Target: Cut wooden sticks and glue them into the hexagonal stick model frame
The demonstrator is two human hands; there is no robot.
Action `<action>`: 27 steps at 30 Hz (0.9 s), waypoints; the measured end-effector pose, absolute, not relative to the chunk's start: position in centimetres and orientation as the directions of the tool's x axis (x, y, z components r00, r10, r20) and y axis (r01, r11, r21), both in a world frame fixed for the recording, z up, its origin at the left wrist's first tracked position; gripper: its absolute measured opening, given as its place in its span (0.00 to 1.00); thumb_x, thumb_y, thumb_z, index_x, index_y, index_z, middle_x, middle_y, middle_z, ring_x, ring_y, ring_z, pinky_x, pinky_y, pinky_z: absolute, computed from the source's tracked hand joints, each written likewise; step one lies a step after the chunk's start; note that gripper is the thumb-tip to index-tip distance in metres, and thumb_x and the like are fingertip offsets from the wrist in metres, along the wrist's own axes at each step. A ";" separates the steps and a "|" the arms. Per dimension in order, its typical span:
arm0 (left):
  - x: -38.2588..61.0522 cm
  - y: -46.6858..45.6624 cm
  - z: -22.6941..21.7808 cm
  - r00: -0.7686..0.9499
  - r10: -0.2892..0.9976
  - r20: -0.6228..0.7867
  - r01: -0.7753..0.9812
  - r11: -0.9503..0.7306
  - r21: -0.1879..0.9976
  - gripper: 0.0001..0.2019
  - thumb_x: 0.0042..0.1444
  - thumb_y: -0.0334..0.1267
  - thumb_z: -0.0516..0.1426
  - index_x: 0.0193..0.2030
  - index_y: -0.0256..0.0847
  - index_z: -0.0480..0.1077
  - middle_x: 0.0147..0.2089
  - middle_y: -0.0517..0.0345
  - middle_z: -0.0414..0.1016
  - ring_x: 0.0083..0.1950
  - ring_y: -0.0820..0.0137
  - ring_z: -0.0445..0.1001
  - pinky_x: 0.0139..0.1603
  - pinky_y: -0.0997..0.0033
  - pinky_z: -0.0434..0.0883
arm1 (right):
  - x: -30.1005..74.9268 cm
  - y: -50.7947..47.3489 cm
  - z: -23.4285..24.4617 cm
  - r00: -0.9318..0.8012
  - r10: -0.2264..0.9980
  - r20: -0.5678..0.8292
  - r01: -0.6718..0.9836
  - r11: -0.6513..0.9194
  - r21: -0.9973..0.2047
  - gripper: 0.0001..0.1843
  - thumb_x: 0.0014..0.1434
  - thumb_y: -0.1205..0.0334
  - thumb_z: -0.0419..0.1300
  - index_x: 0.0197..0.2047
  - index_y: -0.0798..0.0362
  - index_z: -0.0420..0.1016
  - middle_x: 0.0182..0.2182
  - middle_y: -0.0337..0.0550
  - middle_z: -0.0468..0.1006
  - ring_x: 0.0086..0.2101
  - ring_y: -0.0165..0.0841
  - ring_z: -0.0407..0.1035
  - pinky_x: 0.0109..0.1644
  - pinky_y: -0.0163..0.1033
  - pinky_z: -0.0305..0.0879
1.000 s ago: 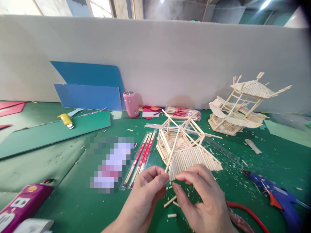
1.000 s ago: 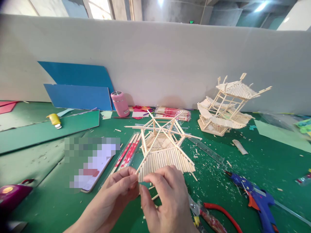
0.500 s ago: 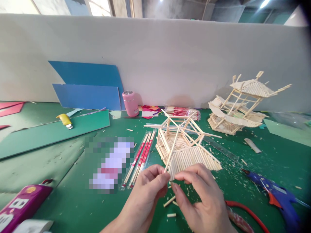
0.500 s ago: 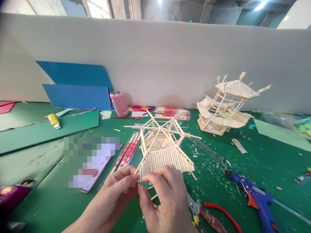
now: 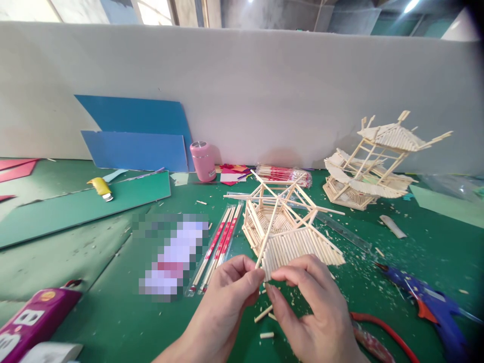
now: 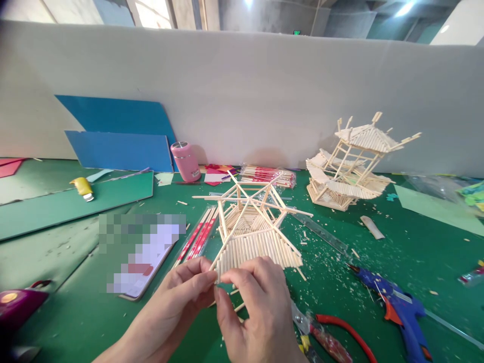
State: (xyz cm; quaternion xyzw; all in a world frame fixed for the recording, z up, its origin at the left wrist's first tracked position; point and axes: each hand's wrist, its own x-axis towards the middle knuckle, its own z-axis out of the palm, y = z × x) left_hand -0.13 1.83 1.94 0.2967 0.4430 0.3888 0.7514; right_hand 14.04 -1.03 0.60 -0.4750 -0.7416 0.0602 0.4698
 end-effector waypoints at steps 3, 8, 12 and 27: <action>-0.1 1.9 2.0 0.308 0.849 -0.430 -0.324 0.518 0.792 0.11 0.45 0.38 0.62 0.22 0.38 0.64 0.19 0.67 0.58 0.23 0.78 0.55 0.27 0.76 0.56 | 14.0 -1.0 0.6 -0.107 0.761 0.640 0.648 0.542 -0.535 0.09 0.50 0.73 0.58 0.36 0.55 0.68 0.29 0.43 0.66 0.29 0.34 0.62 0.29 0.42 0.60; -0.3 1.6 2.1 0.321 0.845 -0.429 -0.293 0.519 0.803 0.10 0.44 0.39 0.62 0.23 0.38 0.65 0.23 0.64 0.62 0.27 0.75 0.59 0.31 0.73 0.58 | 14.1 -1.1 0.6 -0.103 0.762 0.639 0.639 0.543 -0.545 0.10 0.49 0.74 0.59 0.36 0.55 0.69 0.30 0.44 0.67 0.30 0.34 0.62 0.29 0.41 0.61; -0.7 1.4 1.9 0.311 0.851 -0.423 -0.276 0.507 0.817 0.08 0.43 0.39 0.62 0.24 0.39 0.67 0.23 0.64 0.62 0.27 0.74 0.59 0.31 0.72 0.58 | 14.1 -1.1 0.6 -0.113 0.760 0.641 0.640 0.549 -0.538 0.10 0.50 0.73 0.58 0.37 0.55 0.69 0.30 0.44 0.66 0.30 0.34 0.62 0.29 0.42 0.62; -0.2 1.6 1.8 0.317 0.858 -0.404 -0.257 0.488 0.834 0.11 0.46 0.40 0.61 0.22 0.38 0.64 0.19 0.67 0.57 0.23 0.76 0.51 0.26 0.75 0.52 | 15.4 -2.7 1.3 -0.046 0.763 0.645 0.524 0.568 -0.635 0.11 0.53 0.76 0.53 0.38 0.54 0.66 0.28 0.41 0.65 0.28 0.30 0.62 0.28 0.36 0.63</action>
